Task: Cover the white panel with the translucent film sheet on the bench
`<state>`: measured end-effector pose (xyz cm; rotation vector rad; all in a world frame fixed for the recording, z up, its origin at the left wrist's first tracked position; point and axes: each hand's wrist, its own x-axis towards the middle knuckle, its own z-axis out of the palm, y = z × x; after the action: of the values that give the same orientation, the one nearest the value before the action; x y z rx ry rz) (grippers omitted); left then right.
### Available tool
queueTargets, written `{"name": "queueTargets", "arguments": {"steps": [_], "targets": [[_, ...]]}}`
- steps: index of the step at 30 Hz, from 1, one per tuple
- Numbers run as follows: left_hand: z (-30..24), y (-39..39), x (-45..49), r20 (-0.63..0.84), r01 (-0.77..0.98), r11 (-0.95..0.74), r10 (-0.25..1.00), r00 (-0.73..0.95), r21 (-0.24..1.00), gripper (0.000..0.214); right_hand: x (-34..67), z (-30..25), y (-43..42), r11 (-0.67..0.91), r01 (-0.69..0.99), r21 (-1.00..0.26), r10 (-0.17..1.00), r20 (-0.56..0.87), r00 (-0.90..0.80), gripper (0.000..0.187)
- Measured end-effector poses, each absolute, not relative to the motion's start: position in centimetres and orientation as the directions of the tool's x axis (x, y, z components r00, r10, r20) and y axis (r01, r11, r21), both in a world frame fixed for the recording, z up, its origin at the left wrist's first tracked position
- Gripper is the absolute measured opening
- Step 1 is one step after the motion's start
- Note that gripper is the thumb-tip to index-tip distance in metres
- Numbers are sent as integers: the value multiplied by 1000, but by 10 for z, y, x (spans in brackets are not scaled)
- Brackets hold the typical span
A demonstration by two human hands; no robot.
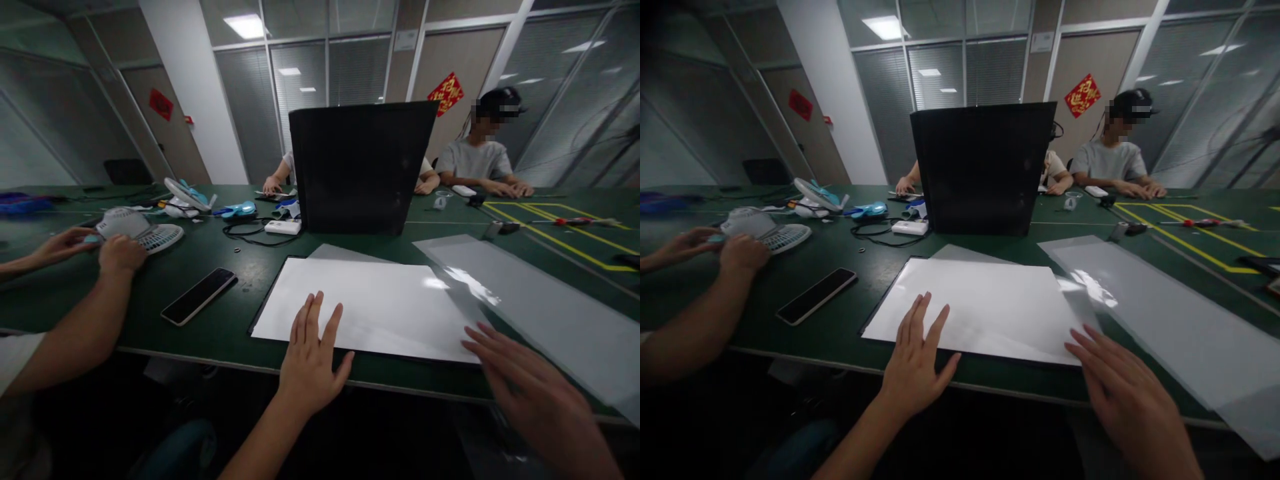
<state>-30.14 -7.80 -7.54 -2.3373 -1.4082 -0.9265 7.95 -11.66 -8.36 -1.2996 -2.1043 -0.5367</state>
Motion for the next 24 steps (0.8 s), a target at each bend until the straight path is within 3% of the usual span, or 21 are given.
{"name": "queueTargets", "arguments": {"steps": [3,9,24], "targets": [[-73,-79,-301,644,856,-506,690,331,102,69,51,-90,-98,515,854,70,606,676,-420,30],[-71,-75,-302,530,830,-516,774,346,212,34,52,-107,-94,449,893,-38,663,683,-305,27],[-65,-73,-304,371,809,-546,813,448,218,43,44,-101,-100,294,952,-87,765,618,-180,40]]}}
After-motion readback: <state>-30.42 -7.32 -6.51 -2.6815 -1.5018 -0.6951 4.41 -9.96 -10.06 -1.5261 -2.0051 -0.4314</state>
